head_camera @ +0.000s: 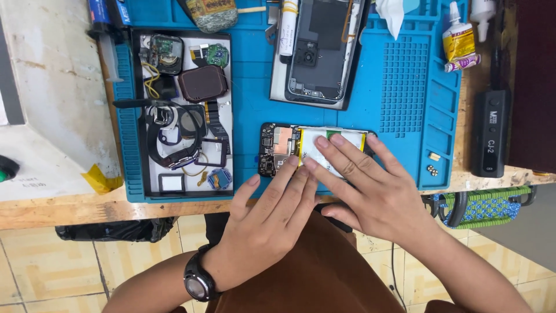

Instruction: Repairing a smartphone by replacing the battery and reassembling internal components on a technician's workbench.

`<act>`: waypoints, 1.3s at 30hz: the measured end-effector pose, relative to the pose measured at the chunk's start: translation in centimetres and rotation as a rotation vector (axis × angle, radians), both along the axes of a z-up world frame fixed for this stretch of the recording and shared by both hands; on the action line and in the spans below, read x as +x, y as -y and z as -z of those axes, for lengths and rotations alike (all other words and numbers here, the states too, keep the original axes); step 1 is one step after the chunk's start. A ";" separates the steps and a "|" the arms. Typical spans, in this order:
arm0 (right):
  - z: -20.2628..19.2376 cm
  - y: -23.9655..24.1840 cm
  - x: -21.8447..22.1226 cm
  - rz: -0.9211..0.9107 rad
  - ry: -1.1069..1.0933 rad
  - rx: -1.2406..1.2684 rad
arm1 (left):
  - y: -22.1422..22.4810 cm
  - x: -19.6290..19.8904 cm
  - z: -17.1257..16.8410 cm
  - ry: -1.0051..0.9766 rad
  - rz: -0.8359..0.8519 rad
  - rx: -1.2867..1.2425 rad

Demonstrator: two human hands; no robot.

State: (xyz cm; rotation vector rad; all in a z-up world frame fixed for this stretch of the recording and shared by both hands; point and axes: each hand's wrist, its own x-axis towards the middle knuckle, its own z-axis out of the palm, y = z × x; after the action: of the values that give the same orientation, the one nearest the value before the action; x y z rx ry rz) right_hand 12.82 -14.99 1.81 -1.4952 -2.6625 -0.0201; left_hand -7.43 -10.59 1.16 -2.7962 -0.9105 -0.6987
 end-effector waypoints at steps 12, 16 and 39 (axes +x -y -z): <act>-1.1 -0.9 -0.8 0.130 -0.163 0.038 | -0.5 -1.6 -0.4 0.235 -0.053 -0.184; -0.8 -0.8 -1.2 0.142 -0.173 0.062 | -0.8 -1.3 -0.5 0.228 -0.056 -0.193; -1.7 -0.8 1.7 0.129 -0.547 -0.223 | -1.3 1.7 0.4 0.095 0.013 -0.171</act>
State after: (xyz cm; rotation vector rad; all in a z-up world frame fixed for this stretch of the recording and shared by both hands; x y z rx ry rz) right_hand 14.53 -14.23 3.55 -1.4608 -2.1810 0.6034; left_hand -5.76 -9.30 0.73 -2.9413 -1.0151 -0.7982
